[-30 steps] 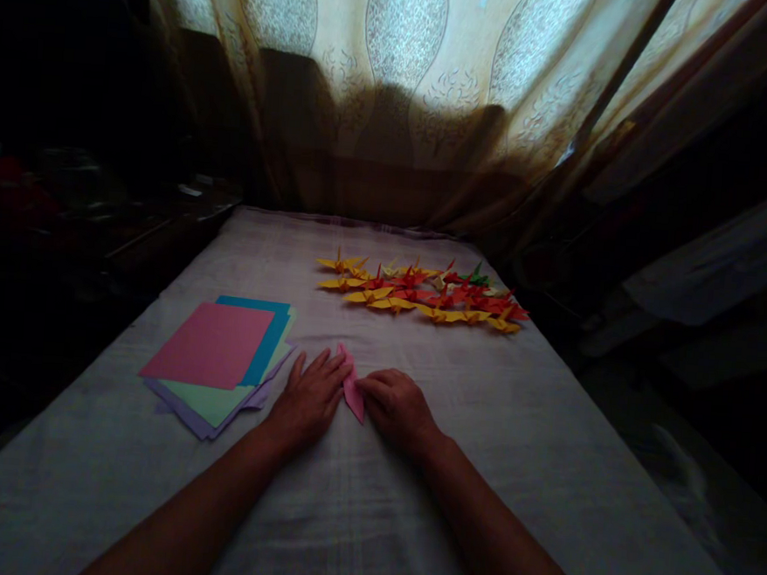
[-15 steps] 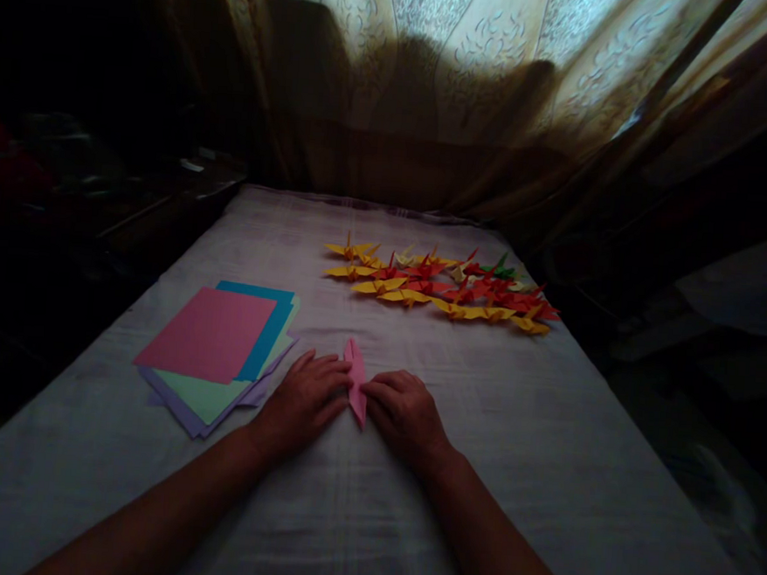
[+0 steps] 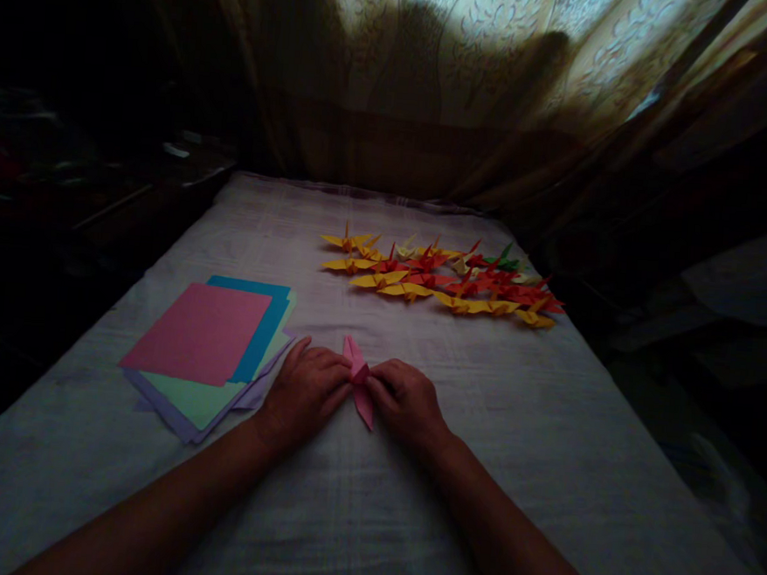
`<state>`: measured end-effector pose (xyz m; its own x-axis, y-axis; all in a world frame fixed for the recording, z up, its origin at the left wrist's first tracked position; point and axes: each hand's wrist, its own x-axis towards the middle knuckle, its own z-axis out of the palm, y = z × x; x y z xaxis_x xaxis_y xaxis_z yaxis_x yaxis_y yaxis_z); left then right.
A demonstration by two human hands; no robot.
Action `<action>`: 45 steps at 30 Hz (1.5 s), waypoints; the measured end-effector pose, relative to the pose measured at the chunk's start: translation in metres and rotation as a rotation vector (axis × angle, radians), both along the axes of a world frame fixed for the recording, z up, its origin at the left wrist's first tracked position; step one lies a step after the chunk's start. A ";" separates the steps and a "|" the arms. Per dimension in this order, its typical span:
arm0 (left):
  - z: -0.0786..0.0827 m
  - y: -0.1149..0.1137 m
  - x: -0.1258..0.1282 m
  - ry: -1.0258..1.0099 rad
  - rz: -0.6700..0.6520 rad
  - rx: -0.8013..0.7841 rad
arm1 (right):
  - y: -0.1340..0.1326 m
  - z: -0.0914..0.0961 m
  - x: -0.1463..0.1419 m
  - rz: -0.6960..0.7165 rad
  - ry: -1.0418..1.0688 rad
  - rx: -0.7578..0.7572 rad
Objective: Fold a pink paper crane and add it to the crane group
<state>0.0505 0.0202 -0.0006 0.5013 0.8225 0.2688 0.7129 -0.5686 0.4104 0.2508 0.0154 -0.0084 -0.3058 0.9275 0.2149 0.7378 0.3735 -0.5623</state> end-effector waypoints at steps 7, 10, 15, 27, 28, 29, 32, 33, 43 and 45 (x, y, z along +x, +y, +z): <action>-0.002 0.005 0.003 -0.032 0.029 -0.036 | 0.005 0.003 0.006 0.093 0.032 -0.030; -0.002 0.006 0.003 -0.047 0.043 -0.056 | 0.004 0.001 0.005 0.052 0.040 -0.006; -0.002 0.007 0.004 -0.055 0.058 -0.033 | 0.004 -0.001 0.003 0.061 0.045 0.041; -0.008 0.009 0.003 -0.153 0.056 -0.040 | 0.005 0.005 -0.013 -0.100 -0.145 -0.019; -0.008 0.010 0.003 -0.162 0.060 -0.043 | 0.005 0.005 -0.012 -0.093 -0.138 -0.024; -0.008 0.010 0.003 -0.168 0.068 -0.045 | 0.005 0.006 -0.011 -0.085 -0.125 -0.023; -0.009 0.010 0.003 -0.188 0.084 -0.046 | 0.003 0.006 -0.009 -0.042 -0.067 -0.018; -0.009 0.010 0.003 -0.195 0.084 -0.046 | 0.002 0.006 -0.009 -0.032 -0.052 -0.024; -0.012 0.011 0.002 -0.222 0.082 -0.046 | 0.005 0.009 -0.012 -0.076 0.000 -0.096; -0.011 0.011 0.002 -0.218 0.081 -0.046 | 0.005 0.008 -0.012 -0.072 0.004 -0.094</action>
<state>0.0526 0.0308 -0.0121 0.3675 0.8714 0.3249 0.6470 -0.4905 0.5838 0.2389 0.0201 -0.0004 -0.2371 0.9631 0.1273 0.7581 0.2654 -0.5956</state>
